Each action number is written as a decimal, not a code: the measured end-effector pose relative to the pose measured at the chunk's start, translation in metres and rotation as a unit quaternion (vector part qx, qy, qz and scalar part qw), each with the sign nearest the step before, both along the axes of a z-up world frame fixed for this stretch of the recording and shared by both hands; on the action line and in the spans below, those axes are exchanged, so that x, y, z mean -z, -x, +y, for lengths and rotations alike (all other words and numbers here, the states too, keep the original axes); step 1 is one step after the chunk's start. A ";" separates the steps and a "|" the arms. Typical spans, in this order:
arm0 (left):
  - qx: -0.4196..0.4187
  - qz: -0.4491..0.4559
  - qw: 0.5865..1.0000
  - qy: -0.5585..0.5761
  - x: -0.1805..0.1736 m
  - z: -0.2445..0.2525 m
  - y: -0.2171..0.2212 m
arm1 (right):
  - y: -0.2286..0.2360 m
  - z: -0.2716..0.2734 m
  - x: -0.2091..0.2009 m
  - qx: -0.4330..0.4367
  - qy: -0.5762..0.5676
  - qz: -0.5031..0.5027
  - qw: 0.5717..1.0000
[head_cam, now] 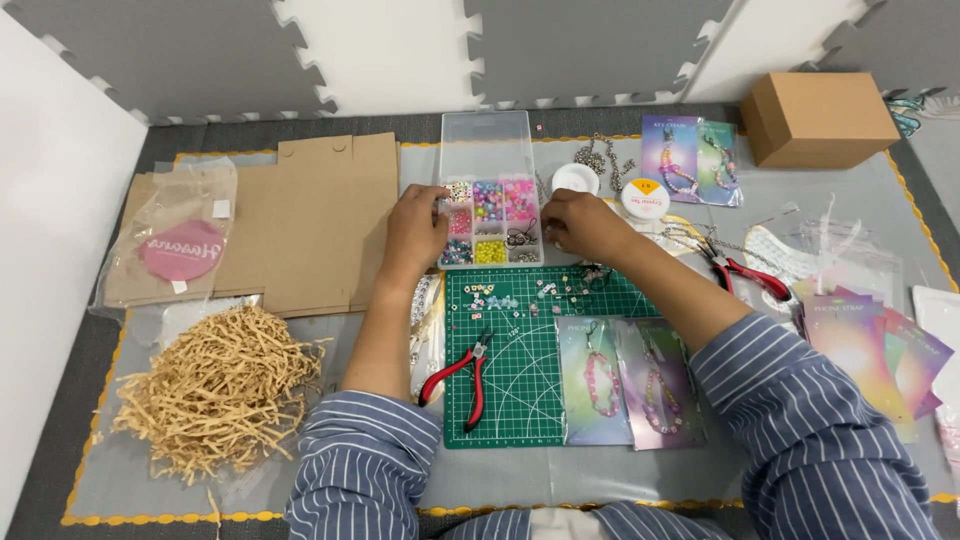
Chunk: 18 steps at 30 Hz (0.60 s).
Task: The person places beaded keychains and phone straps onto decorative cards and inserts them into plastic sleeves, using pliers and scissors to adjust components.
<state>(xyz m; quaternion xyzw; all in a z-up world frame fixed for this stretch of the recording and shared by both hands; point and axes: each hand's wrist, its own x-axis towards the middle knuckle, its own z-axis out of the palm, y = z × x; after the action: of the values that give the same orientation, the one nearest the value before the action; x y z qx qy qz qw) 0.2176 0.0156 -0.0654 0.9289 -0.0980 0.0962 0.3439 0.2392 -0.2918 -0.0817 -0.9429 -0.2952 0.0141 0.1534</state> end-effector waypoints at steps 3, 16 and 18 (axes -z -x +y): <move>0.004 0.002 1.000 0.005 -0.003 0.000 0.002 | 0.008 0.003 -0.011 -0.001 -0.003 -0.002 1.000; 0.014 0.008 1.000 0.020 -0.016 0.002 0.006 | -0.009 0.009 -0.025 0.062 0.009 0.008 0.998; 0.008 -0.007 1.000 0.024 -0.015 0.002 0.006 | -0.021 0.021 -0.038 0.082 -0.059 -0.007 0.995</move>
<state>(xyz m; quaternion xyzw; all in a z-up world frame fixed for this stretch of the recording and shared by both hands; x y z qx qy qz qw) 0.2114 0.0173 -0.0500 0.9187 -0.1054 0.1027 0.3666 0.2602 -0.2708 -0.0434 -0.9533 -0.2188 -0.0227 0.2070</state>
